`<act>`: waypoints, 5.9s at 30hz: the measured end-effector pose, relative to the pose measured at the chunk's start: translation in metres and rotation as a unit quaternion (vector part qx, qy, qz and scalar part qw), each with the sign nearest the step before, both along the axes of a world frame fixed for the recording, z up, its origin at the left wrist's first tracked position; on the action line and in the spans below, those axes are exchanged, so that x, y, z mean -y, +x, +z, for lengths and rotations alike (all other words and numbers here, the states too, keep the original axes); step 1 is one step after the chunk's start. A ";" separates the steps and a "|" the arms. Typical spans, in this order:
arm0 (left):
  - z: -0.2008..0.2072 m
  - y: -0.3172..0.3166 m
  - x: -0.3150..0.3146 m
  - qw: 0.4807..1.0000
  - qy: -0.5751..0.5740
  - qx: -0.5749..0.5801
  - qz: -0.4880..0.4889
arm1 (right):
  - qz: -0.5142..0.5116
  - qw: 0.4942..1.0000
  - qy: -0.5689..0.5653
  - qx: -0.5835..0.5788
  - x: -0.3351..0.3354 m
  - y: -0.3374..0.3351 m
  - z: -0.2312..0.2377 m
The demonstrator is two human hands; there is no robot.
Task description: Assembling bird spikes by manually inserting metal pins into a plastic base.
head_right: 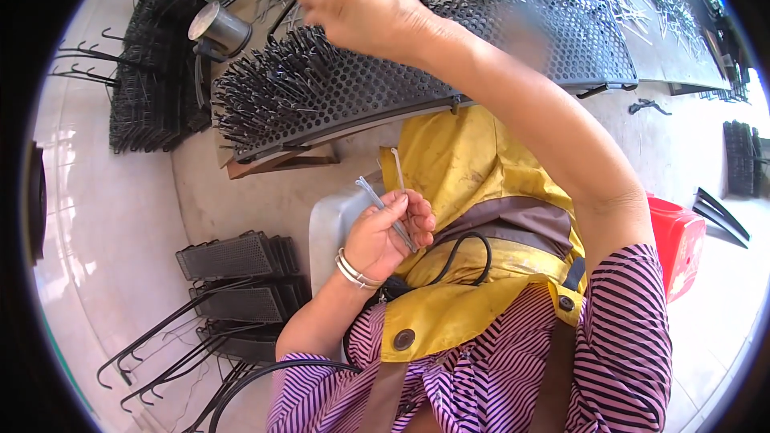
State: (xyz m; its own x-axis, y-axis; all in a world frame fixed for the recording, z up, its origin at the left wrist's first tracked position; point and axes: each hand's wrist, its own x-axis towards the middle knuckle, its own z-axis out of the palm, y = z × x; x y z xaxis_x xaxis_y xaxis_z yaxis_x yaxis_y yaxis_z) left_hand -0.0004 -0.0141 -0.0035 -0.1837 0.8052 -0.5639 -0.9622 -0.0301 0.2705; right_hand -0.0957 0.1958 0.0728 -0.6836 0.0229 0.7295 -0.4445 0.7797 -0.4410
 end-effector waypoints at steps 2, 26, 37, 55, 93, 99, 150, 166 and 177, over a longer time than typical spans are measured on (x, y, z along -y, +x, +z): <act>0.000 0.000 0.000 1.000 -0.003 -0.001 -0.001 | 0.040 0.998 0.049 -0.009 0.000 0.003 0.005; 0.000 0.000 0.001 1.000 -0.006 0.014 -0.002 | -0.086 0.990 -0.110 -0.024 -0.005 0.015 0.003; 0.000 0.003 0.002 1.000 -0.013 0.024 0.000 | -0.161 0.983 -0.071 -0.051 -0.004 0.006 -0.007; 0.008 -0.001 -0.005 0.998 0.063 -0.013 0.027 | -0.032 0.959 -0.087 0.269 0.031 0.095 -0.027; 0.007 -0.006 0.000 1.000 0.019 -0.006 0.006 | -0.134 0.971 0.045 0.194 0.015 0.053 -0.027; 0.007 -0.002 -0.001 0.993 0.118 -0.010 -0.012 | 0.040 0.852 -0.374 0.365 0.041 0.121 -0.032; 0.003 -0.006 -0.001 0.999 0.039 0.006 0.017 | -0.115 0.973 0.126 0.157 0.014 0.010 -0.029; 0.009 -0.009 0.000 0.981 0.155 -0.009 -0.117 | 0.081 0.847 -0.332 0.407 0.055 0.121 -0.037; 0.000 -0.009 0.000 0.997 0.071 -0.001 0.004 | -0.097 0.930 -0.354 0.005 0.014 0.068 0.002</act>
